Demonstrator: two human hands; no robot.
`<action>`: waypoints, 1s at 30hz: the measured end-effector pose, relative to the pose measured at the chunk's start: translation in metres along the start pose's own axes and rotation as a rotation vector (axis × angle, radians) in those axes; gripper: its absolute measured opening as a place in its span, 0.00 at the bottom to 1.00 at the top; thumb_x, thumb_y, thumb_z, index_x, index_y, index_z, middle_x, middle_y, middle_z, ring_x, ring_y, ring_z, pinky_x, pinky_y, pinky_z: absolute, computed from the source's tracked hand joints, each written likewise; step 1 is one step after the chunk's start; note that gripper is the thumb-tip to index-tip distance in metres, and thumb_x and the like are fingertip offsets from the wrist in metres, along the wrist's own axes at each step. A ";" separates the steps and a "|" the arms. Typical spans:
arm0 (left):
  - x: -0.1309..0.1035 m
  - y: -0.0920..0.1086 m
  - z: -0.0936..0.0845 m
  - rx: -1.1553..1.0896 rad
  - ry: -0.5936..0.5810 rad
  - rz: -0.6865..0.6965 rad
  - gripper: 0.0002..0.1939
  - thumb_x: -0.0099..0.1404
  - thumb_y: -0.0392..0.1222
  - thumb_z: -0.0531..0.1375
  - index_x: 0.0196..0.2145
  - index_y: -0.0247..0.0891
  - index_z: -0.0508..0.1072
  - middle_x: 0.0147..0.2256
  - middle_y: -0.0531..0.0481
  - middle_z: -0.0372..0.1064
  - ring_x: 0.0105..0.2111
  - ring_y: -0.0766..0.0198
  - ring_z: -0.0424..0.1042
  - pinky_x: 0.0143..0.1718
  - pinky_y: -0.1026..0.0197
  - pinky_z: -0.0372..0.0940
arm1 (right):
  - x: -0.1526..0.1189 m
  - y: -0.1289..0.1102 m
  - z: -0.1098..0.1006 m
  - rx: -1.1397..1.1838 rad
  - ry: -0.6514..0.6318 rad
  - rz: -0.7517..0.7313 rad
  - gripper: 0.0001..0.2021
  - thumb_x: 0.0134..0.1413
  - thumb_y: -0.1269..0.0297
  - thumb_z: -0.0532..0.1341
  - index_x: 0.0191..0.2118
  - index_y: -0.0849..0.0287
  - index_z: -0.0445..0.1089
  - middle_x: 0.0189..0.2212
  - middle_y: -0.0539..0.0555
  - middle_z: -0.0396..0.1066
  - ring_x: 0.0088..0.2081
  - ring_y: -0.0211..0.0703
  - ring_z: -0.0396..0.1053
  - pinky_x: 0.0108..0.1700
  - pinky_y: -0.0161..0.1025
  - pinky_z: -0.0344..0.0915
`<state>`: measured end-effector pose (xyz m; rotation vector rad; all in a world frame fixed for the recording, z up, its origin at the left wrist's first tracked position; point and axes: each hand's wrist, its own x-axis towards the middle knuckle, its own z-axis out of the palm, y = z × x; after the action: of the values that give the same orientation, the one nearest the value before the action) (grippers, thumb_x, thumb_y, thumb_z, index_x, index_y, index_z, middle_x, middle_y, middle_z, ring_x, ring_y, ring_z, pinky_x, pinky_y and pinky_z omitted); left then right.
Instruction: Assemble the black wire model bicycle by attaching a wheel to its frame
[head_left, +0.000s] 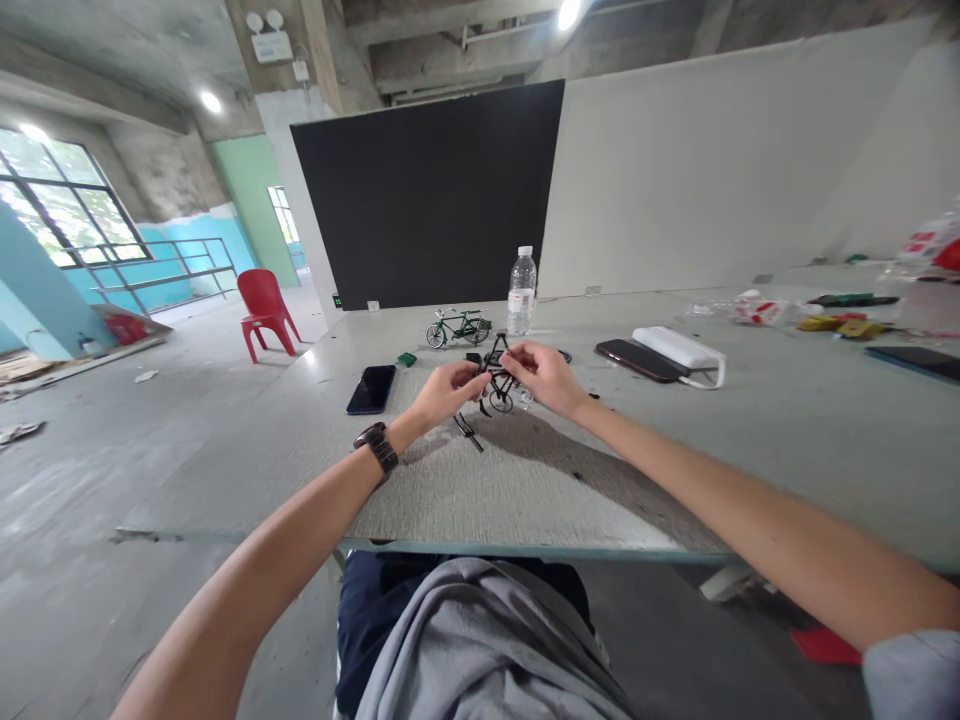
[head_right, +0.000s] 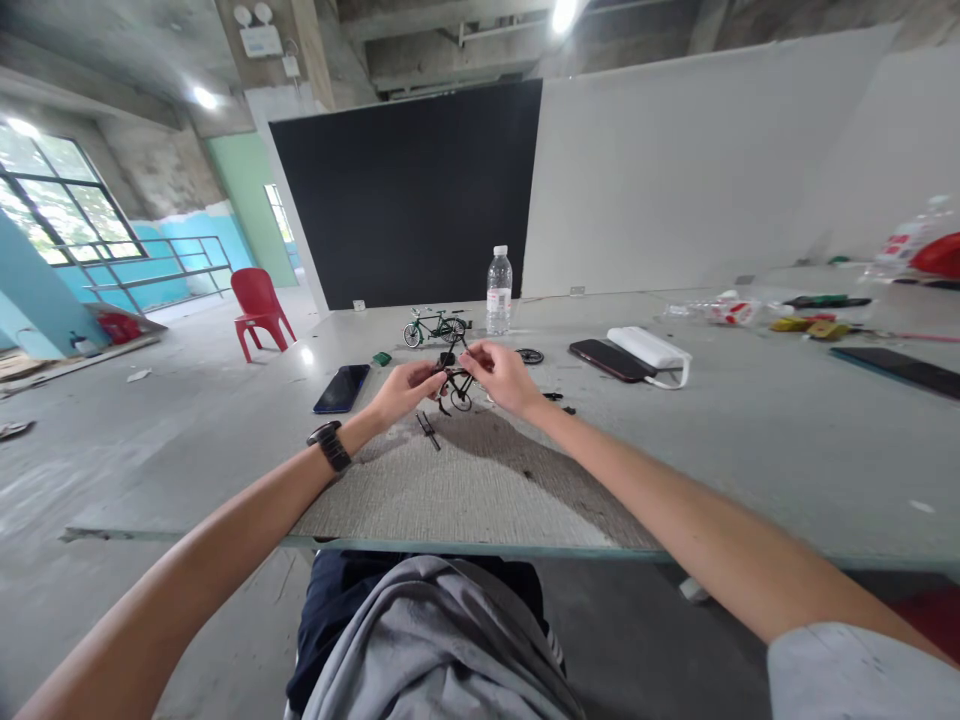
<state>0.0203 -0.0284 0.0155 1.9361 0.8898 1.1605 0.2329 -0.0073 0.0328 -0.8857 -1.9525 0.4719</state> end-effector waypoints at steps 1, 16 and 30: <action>0.001 -0.002 0.000 -0.029 0.010 -0.007 0.18 0.67 0.55 0.62 0.40 0.34 0.73 0.33 0.48 0.74 0.32 0.64 0.72 0.36 0.61 0.66 | 0.001 0.004 0.000 0.059 0.031 0.036 0.25 0.57 0.35 0.61 0.37 0.56 0.70 0.32 0.56 0.75 0.33 0.47 0.72 0.38 0.43 0.68; 0.007 -0.014 -0.003 -0.051 0.110 -0.023 0.17 0.68 0.49 0.63 0.45 0.32 0.75 0.32 0.46 0.76 0.30 0.64 0.74 0.35 0.60 0.69 | 0.002 0.016 0.006 0.340 0.115 0.214 0.23 0.51 0.39 0.67 0.36 0.56 0.69 0.35 0.58 0.76 0.40 0.50 0.76 0.47 0.50 0.75; 0.011 -0.022 -0.007 0.068 0.131 -0.036 0.17 0.67 0.53 0.62 0.39 0.34 0.76 0.35 0.46 0.77 0.31 0.64 0.75 0.35 0.62 0.66 | -0.003 -0.002 0.008 0.344 -0.075 0.180 0.20 0.51 0.44 0.69 0.36 0.56 0.69 0.34 0.55 0.76 0.36 0.48 0.76 0.45 0.50 0.75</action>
<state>0.0134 -0.0067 0.0041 1.9066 1.0409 1.2628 0.2262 -0.0110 0.0287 -0.8313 -1.7920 0.9277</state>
